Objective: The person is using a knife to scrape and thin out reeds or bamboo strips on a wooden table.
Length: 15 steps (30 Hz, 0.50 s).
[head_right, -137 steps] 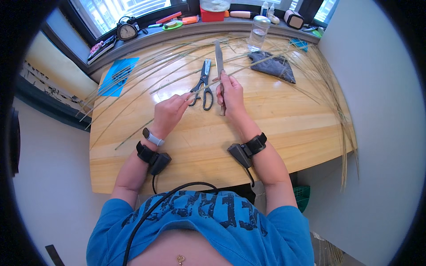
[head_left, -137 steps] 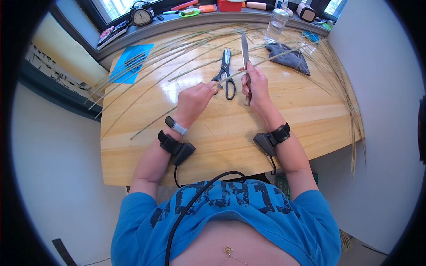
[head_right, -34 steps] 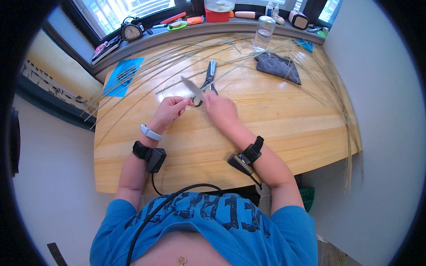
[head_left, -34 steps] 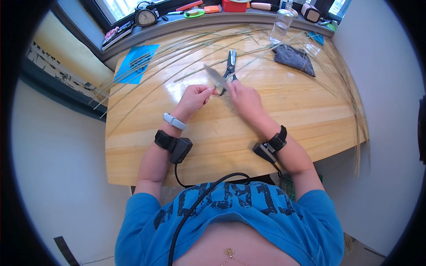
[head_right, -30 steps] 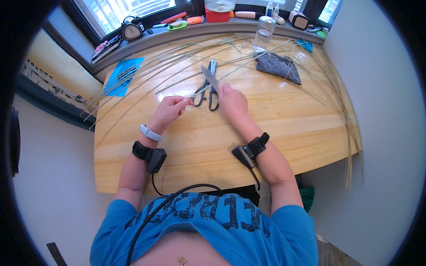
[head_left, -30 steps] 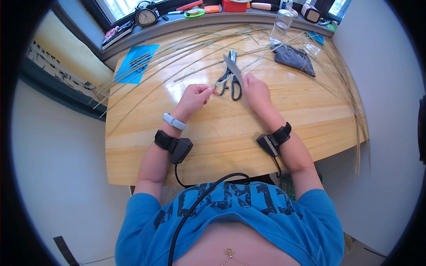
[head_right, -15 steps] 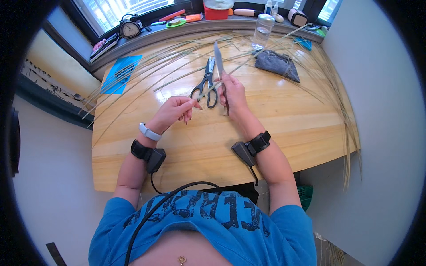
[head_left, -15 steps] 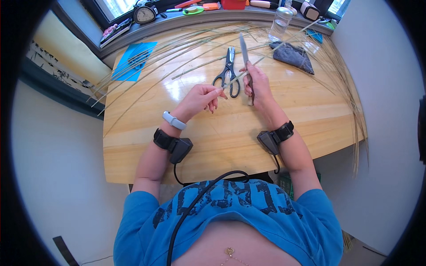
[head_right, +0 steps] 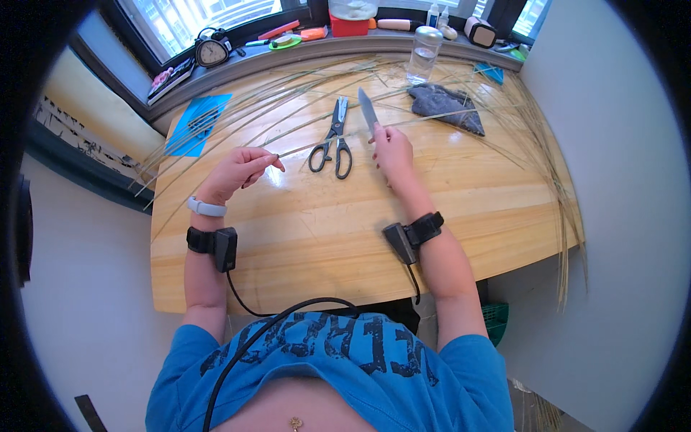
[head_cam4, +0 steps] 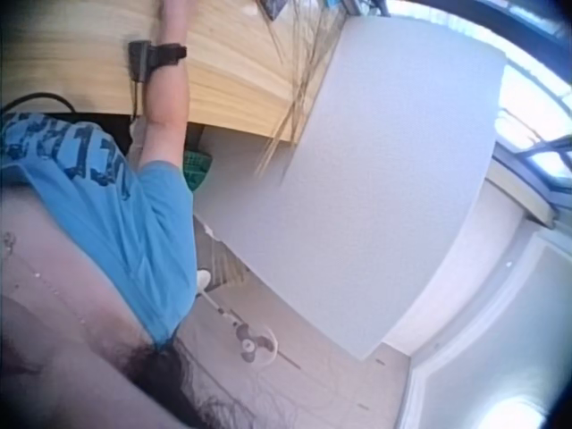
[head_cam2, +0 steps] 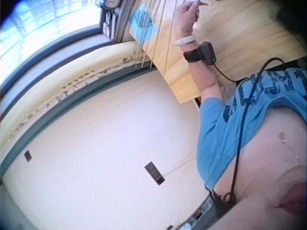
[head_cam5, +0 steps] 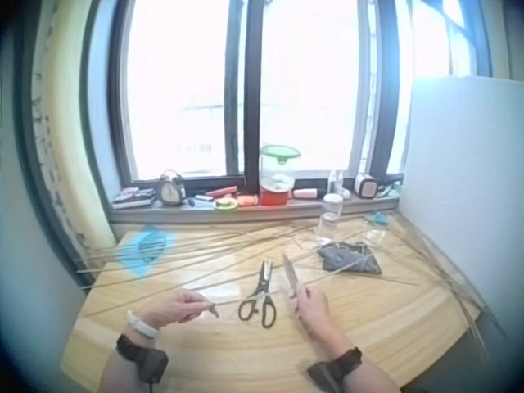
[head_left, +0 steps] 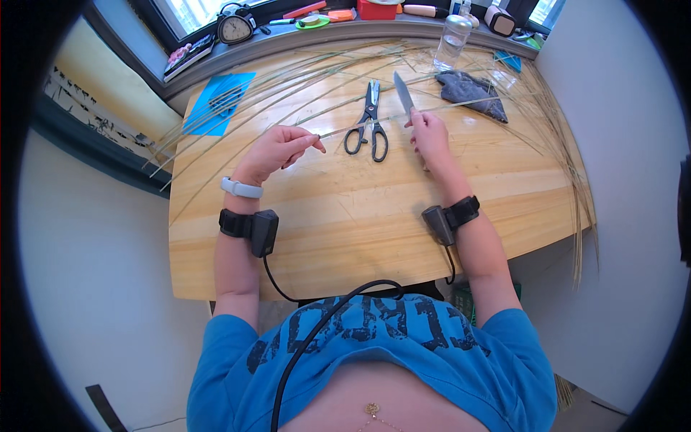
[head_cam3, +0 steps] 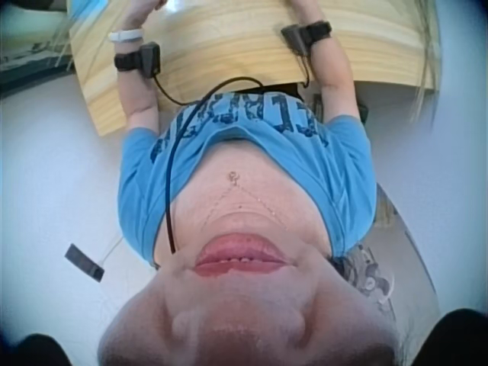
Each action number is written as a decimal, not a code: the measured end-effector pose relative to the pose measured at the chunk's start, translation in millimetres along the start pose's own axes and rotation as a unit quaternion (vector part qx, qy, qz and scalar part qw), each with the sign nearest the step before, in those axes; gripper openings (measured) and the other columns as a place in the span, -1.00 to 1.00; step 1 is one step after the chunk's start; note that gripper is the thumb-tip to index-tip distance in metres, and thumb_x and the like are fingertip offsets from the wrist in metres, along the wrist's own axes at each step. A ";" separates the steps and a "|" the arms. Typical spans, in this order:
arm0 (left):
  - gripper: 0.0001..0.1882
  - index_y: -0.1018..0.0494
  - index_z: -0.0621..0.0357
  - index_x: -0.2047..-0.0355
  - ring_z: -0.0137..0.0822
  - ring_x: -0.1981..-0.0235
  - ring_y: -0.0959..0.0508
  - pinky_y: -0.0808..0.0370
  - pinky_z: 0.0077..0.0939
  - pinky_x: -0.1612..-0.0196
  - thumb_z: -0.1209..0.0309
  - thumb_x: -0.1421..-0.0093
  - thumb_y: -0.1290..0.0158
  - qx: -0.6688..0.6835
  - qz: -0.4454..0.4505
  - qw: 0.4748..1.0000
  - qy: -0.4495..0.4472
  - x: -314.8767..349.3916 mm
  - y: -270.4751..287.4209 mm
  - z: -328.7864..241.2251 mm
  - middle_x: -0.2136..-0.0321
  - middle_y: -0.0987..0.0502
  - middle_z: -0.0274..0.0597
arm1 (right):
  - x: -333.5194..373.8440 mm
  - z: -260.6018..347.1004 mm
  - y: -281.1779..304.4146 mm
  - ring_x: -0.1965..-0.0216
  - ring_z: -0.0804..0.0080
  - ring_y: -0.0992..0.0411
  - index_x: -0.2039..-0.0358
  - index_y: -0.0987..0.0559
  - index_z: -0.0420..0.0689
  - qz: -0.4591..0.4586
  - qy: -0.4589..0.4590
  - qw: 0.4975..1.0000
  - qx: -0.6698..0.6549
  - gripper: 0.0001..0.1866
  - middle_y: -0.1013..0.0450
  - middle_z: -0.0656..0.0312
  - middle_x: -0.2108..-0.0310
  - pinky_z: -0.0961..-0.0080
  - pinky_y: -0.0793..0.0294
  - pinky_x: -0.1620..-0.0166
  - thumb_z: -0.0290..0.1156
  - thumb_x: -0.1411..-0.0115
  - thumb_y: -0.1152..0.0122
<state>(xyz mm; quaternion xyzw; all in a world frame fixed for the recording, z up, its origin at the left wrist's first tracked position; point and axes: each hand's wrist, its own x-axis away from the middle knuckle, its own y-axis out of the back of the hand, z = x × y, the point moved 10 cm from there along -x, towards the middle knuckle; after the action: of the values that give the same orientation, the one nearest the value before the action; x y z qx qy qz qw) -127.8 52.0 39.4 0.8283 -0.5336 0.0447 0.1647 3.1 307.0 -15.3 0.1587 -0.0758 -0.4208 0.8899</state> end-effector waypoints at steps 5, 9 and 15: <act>-0.74 -0.57 0.16 0.38 -0.68 0.73 -0.09 -0.02 -0.72 0.65 0.25 -0.25 -0.01 0.046 -0.035 0.998 -0.003 -4.5 -6.5 1.8 0.77 -0.16 -0.60 | 39.0 46.4 -33.6 0.50 -0.11 -0.43 0.36 -0.44 -0.15 -0.019 0.161 0.948 0.273 -0.65 -0.46 -0.05 0.59 0.02 -0.38 0.41 -0.11 -0.30 0.13; -0.74 -0.58 0.16 0.40 -0.67 0.73 -0.10 -0.04 -0.71 0.65 0.25 -0.24 -0.01 0.060 -0.044 0.997 0.000 -6.7 -6.8 7.1 0.77 -0.17 -0.59 | 62.9 67.9 -58.1 0.48 -0.11 -0.45 0.31 -0.44 -0.14 0.041 0.199 0.938 0.282 -0.66 -0.47 -0.05 0.57 0.01 -0.40 0.39 -0.13 -0.31 0.18; -0.74 -0.57 0.18 0.38 -0.69 0.73 -0.08 0.01 -0.73 0.65 0.26 -0.25 0.00 0.049 -0.054 0.997 -0.016 -5.9 -7.3 -0.6 0.76 -0.16 -0.61 | 21.8 45.9 -12.0 0.44 -0.14 -0.43 0.38 -0.44 -0.15 0.008 0.145 0.946 0.289 -0.63 -0.44 -0.09 0.54 0.01 -0.38 0.38 -0.11 -0.31 0.18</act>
<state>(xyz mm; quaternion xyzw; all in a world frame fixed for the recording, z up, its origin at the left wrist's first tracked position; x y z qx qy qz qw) -123.7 60.1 36.8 0.8637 -0.4878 0.0489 0.1172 -4.1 273.0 23.6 0.4676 -0.0654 -0.3465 0.8105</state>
